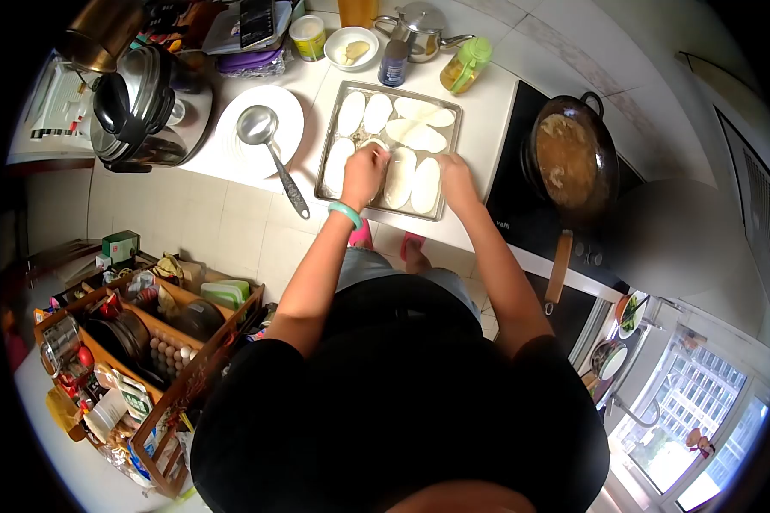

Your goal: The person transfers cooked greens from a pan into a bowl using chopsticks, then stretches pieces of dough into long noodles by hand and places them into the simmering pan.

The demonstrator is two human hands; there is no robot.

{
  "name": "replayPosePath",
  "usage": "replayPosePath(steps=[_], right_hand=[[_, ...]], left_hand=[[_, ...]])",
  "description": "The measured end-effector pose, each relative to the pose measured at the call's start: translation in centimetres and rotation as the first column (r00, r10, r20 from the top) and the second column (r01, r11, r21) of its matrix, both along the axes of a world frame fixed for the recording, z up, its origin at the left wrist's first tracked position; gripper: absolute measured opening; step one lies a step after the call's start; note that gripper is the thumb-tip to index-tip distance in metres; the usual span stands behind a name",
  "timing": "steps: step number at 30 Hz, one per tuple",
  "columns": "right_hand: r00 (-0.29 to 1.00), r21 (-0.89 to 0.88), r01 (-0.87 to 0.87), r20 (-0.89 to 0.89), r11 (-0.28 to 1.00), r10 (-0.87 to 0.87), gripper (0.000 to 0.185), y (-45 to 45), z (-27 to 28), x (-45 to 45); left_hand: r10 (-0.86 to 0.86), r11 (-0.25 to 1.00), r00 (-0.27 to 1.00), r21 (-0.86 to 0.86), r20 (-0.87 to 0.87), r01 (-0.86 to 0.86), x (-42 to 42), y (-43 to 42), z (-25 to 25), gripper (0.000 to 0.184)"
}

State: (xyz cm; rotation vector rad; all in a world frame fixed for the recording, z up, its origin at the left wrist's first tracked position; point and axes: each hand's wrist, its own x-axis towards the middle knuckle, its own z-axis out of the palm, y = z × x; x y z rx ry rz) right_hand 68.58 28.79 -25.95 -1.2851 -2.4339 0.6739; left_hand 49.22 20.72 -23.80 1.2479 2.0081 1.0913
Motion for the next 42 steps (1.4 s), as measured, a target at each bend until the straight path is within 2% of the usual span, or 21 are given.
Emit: replayPosePath(steps=[1, 3, 5, 7, 9, 10, 12, 16, 18, 19, 22, 24, 25, 27, 30, 34, 36, 37, 39, 41, 42], right_hand=[[1.000, -0.001, -0.003, -0.002, 1.000, 0.003, 0.025, 0.3, -0.7, -0.4], [0.980, -0.039, -0.126, 0.150, 0.991, 0.131, 0.023, 0.9, -1.8, -1.1], [0.976, -0.050, -0.083, 0.197, 0.995, 0.092, 0.021, 0.8, -2.6, -1.6], [0.967, -0.058, -0.044, 0.249, 0.997, 0.057, 0.019, 0.8, -3.2, -1.8], [0.957, -0.064, -0.025, 0.286, 0.998, 0.043, 0.019, 0.7, -3.4, -1.9], [0.957, -0.067, -0.028, 0.287, 0.997, 0.047, 0.019, 0.6, -3.4, -1.9], [0.991, -0.082, -0.009, 0.134, 0.997, 0.020, 0.023, 0.5, -3.1, -1.7], [0.990, -0.018, -0.015, 0.143, 1.000, 0.018, 0.025, 0.8, -2.7, -2.2], [0.959, -0.125, -0.056, 0.269, 0.991, 0.088, 0.025, 1.1, -2.6, -2.4], [0.959, -0.127, -0.057, 0.269, 0.990, 0.090, 0.025, 1.1, -2.7, -2.4], [0.945, -0.038, -0.172, 0.275, 0.984, 0.176, 0.025, 1.1, -2.4, -2.2], [0.971, -0.237, -0.153, 0.143, 0.959, 0.190, 0.023, 1.1, -1.7, -1.9], [0.971, -0.238, -0.153, 0.143, 0.959, 0.191, 0.023, 1.0, -1.6, -1.6], [0.987, -0.282, -0.151, 0.014, 0.948, 0.161, 0.024, 0.8, -1.6, -1.1], [0.986, -0.328, -0.125, 0.065, 0.937, 0.154, 0.023, 1.0, -1.4, -0.8], [0.984, -0.256, -0.134, 0.077, 0.957, 0.159, 0.015, 0.5, 1.2, 0.1], [0.990, -0.311, -0.130, -0.086, 0.941, 0.108, 0.016, 0.1, 3.3, 0.9], [0.991, -0.306, -0.124, -0.087, 0.944, 0.102, 0.016, -0.2, 4.8, 1.2], [0.989, -0.291, -0.123, -0.114, 0.949, 0.093, 0.016, -0.8, 8.3, 1.5], [0.988, -0.286, -0.118, -0.125, 0.951, 0.085, 0.016, -1.1, 11.8, 1.6], [0.987, -0.286, -0.120, -0.135, 0.951, 0.084, 0.016, -1.2, 13.4, 1.6]], left_hand=[[-0.049, 0.999, 0.999, 0.022, 0.013, 0.049, 0.7, -0.5, -0.4, 0.011], [-0.128, 0.991, 0.992, 0.049, 0.003, 0.128, 2.3, -1.7, -0.5, 0.009], [-0.136, 0.990, 0.991, -0.039, -0.012, 0.135, 3.7, -2.8, 0.4, 0.008], [-0.165, 0.986, 0.986, 0.015, 0.001, 0.165, 4.2, -3.5, -0.4, 0.013], [-0.113, 0.990, 0.981, -0.061, 0.159, 0.124, 4.8, -4.0, -0.7, 0.023], [-0.078, 0.992, 0.975, -0.082, 0.210, 0.097, 4.8, -4.1, -1.1, 0.031], [-0.051, 0.997, 0.984, -0.054, 0.173, 0.061, 4.5, -4.2, -2.0, 0.031], [-0.013, 1.000, 0.997, 0.010, 0.079, 0.013, 4.0, -4.5, -3.1, 0.032], [-0.014, 1.000, 0.996, 0.014, 0.093, 0.013, 4.1, -4.7, -3.4, 0.032], [-0.017, 1.000, 0.994, 0.021, 0.106, 0.015, 4.1, -4.8, -3.5, 0.032], [0.002, 1.000, 0.995, 0.025, 0.101, -0.005, 4.2, -5.1, -3.5, 0.031], [0.001, 1.000, 0.994, 0.009, 0.108, -0.002, 4.3, -5.1, -3.0, 0.030], [-0.004, 1.000, 0.993, -0.006, 0.116, 0.005, 4.3, -5.1, -2.8, 0.029], [-0.025, 1.000, 0.996, -0.005, 0.087, 0.026, 4.4, -5.1, -2.9, 0.031], [-0.061, 0.998, 0.995, -0.026, 0.073, 0.063, 4.8, -5.1, -2.6, 0.036], [-0.135, 0.990, 0.990, -0.045, 0.036, 0.137, 5.4, -4.9, -1.8, 0.041], [-0.199, 0.979, 0.980, -0.058, -0.018, 0.198, 5.6, -4.8, -1.6, 0.040], [-0.206, 0.977, 0.978, -0.053, -0.021, 0.204, 5.7, -4.7, -1.9, 0.040], [-0.402, 0.913, 0.912, -0.118, -0.085, 0.391, 5.5, -4.6, -2.9, 0.034], [-0.431, 0.902, 0.898, -0.053, -0.084, 0.428, 5.2, -4.5, -2.9, 0.030], [-0.362, 0.932, 0.927, -0.032, -0.100, 0.361, 4.8, -4.2, -2.8, 0.029]])
